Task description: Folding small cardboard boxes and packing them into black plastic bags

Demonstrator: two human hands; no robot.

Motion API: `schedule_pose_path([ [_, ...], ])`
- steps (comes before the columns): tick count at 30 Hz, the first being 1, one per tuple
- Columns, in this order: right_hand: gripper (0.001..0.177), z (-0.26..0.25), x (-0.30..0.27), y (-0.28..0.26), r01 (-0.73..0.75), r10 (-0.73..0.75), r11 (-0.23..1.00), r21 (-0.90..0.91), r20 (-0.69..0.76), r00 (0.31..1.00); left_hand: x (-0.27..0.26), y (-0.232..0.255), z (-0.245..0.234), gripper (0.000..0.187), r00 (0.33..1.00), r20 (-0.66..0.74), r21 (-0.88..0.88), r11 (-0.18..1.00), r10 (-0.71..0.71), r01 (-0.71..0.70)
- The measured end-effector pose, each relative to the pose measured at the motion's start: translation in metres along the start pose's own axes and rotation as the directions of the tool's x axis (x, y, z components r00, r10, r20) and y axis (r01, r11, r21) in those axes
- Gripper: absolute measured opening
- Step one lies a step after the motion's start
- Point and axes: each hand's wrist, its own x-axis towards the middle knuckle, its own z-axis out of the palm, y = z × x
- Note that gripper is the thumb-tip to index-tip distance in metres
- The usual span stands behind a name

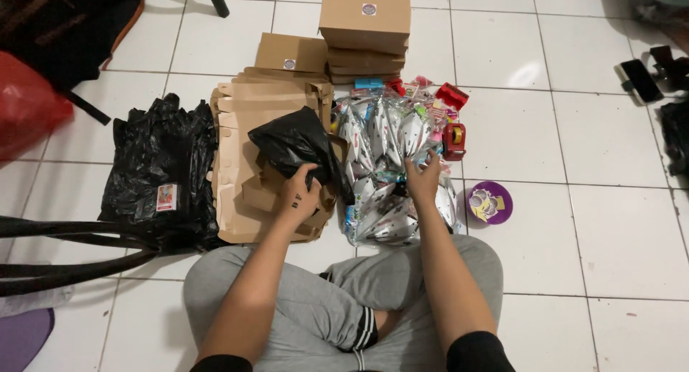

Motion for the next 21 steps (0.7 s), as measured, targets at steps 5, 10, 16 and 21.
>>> schedule_pose_path([
  [5,0.086,0.008,0.01,0.006,-0.109,0.1,0.988,0.107,0.078,0.992,0.002,0.004,0.001,0.04,1.0,0.008,0.022,0.999,0.025,-0.026],
  [10,0.093,0.013,0.02,0.011,-0.143,0.134,0.964,0.222,0.055,0.989,-0.002,0.018,-0.003,0.04,0.999,0.029,0.014,1.0,0.027,-0.028],
  [16,0.078,0.011,0.026,0.019,-0.186,0.192,0.971,0.151,-0.027,0.981,-0.004,0.024,-0.003,0.039,0.999,0.036,0.035,0.999,0.028,-0.029],
  [21,0.058,0.003,0.036,0.031,-0.166,0.174,0.983,0.079,-0.109,0.979,-0.003,0.027,-0.005,0.04,0.999,0.045,0.047,0.999,0.012,-0.014],
])
